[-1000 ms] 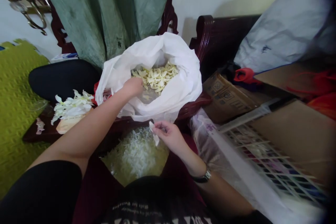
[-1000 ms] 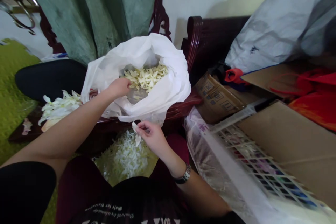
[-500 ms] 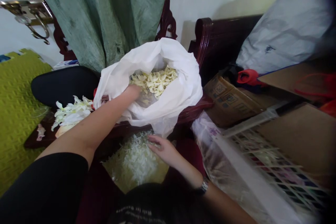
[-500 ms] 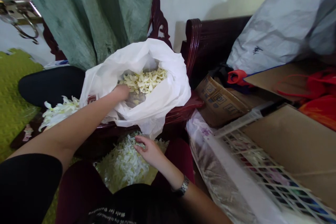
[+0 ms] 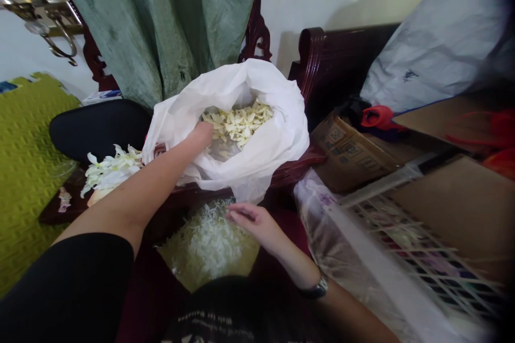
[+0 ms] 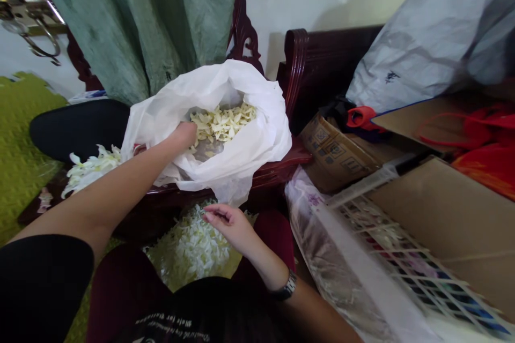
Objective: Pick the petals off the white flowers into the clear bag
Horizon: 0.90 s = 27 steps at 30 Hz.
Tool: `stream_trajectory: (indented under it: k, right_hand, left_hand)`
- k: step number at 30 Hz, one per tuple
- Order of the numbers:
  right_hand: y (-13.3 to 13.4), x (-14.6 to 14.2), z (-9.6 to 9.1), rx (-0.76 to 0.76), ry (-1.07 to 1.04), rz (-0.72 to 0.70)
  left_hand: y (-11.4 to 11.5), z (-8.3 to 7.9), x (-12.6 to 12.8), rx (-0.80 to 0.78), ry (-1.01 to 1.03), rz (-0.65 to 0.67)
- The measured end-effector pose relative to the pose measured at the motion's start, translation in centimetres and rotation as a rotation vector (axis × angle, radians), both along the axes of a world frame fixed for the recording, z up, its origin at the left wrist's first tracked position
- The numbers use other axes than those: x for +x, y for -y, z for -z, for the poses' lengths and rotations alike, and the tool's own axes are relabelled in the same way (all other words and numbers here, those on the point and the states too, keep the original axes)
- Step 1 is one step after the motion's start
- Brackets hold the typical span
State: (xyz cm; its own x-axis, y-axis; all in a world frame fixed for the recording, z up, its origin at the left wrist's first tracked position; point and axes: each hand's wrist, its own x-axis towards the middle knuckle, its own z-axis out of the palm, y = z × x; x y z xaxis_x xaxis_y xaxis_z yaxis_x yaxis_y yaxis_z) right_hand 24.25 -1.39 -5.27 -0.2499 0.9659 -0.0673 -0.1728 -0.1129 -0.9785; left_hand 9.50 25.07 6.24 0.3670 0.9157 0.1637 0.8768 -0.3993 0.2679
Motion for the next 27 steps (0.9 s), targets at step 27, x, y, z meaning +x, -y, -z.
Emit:
stream_trajectory:
  k: [27]
  right_hand:
    - [-6.4, -2.2, -10.3, -0.25, -0.809, -0.014]
  left_hand:
    - [13.3, -5.4, -4.7, 0.067, 0.651, 0.431]
